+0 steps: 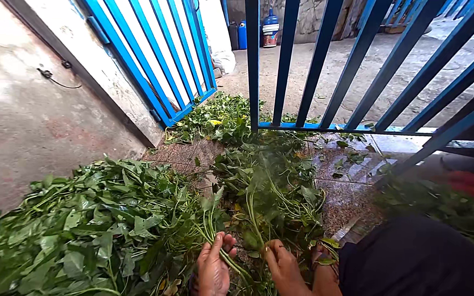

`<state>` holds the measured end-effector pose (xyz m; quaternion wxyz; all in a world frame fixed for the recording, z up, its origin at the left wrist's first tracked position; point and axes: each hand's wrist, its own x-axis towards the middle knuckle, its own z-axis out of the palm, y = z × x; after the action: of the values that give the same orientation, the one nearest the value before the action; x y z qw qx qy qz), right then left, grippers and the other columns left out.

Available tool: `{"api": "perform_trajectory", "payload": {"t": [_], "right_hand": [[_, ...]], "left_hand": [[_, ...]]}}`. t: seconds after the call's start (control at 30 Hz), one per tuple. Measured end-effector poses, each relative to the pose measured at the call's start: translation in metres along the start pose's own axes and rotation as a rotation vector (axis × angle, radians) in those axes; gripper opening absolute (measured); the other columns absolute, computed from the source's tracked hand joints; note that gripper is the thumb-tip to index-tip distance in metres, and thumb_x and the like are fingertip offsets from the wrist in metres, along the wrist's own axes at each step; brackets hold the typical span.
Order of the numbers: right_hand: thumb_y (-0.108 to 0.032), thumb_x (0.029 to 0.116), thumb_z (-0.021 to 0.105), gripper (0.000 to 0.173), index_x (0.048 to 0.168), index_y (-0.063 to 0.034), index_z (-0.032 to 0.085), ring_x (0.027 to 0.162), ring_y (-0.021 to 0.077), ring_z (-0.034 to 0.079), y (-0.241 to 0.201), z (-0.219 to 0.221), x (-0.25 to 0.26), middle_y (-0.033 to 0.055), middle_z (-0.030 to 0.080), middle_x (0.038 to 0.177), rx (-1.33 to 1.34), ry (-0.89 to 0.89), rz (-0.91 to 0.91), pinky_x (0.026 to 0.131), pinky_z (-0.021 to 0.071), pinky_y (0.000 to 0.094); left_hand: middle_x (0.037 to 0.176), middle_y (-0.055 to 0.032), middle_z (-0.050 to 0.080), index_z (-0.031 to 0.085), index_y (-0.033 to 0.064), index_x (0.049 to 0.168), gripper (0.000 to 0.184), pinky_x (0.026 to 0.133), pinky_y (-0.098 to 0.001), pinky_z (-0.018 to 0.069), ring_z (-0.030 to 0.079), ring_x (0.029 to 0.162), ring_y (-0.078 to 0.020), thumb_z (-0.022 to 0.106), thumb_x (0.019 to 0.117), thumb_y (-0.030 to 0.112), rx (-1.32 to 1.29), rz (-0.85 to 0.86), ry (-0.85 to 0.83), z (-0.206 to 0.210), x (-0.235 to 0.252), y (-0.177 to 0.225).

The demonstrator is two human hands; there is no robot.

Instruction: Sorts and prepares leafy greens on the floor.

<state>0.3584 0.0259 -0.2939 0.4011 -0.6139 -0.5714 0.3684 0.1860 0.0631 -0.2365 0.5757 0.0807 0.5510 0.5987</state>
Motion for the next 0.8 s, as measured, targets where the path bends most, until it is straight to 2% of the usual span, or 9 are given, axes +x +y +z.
{"api": "perform_trajectory", "payload": {"t": [0.07,0.17,0.3,0.4,0.6,0.8], "right_hand": [[-0.011,0.0984,0.056,0.021,0.106,0.0027,0.07,0.078,0.0203,0.072,0.002,0.006,-0.014,0.0125,0.073,0.091,-0.065,0.013,-0.206,0.072,0.062,0.0376],[-0.01,0.097,0.06,0.014,0.102,-0.0003,0.07,0.086,0.0211,0.073,0.01,0.011,-0.021,0.0131,0.072,0.094,-0.155,0.001,-0.486,0.078,0.0628,0.0342],[-0.013,0.0987,0.06,0.013,0.099,-0.004,0.069,0.091,0.02,0.073,0.018,0.015,-0.021,0.0114,0.072,0.096,-0.277,0.001,-0.664,0.082,0.0614,0.0303],[-0.014,0.0996,0.059,0.013,0.099,-0.0045,0.068,0.09,0.0192,0.073,0.019,0.014,-0.02,0.011,0.072,0.096,-0.306,0.022,-0.729,0.081,0.0611,0.0292],[-0.015,0.0989,0.059,0.012,0.096,-0.0055,0.067,0.083,0.0174,0.072,0.015,0.016,-0.018,0.0094,0.071,0.093,-0.347,0.094,-0.779,0.076,0.061,0.0272],[-0.013,0.0955,0.063,0.009,0.096,-0.0053,0.066,0.082,0.0177,0.07,0.009,0.019,-0.02,0.0097,0.069,0.091,-0.253,0.013,-0.704,0.074,0.0608,0.0281]], "left_hand": [[0.091,-0.0187,0.074,0.061,-0.0058,0.112,0.02,0.063,-0.0356,0.0626,0.075,0.078,-0.0261,0.05,0.1078,0.01,0.007,-0.003,-0.009,-0.001,0.001,0.0],[0.093,-0.019,0.072,0.062,-0.0066,0.114,0.021,0.065,-0.037,0.0621,0.073,0.079,-0.0262,0.05,0.1076,0.009,0.01,-0.006,-0.01,-0.005,0.002,-0.001],[0.094,-0.0219,0.073,0.056,-0.0075,0.117,0.021,0.062,-0.036,0.062,0.074,0.077,-0.0273,0.045,0.1091,0.008,-0.025,0.028,0.006,-0.01,0.0,0.002],[0.093,-0.0224,0.073,0.055,-0.0072,0.119,0.023,0.065,-0.0382,0.0633,0.075,0.078,-0.0289,0.044,0.1099,0.01,-0.066,0.056,0.005,-0.011,-0.003,0.006],[0.078,-0.0148,0.067,0.058,-0.005,0.11,0.019,0.06,-0.0386,0.0627,0.069,0.063,-0.0234,0.047,0.109,0.011,-0.114,0.16,0.134,-0.008,-0.003,0.008],[0.08,-0.0159,0.068,0.057,-0.0034,0.114,0.022,0.063,-0.0435,0.0641,0.072,0.067,-0.0268,0.044,0.1106,0.014,-0.145,0.126,0.136,-0.005,-0.008,0.013]]}}
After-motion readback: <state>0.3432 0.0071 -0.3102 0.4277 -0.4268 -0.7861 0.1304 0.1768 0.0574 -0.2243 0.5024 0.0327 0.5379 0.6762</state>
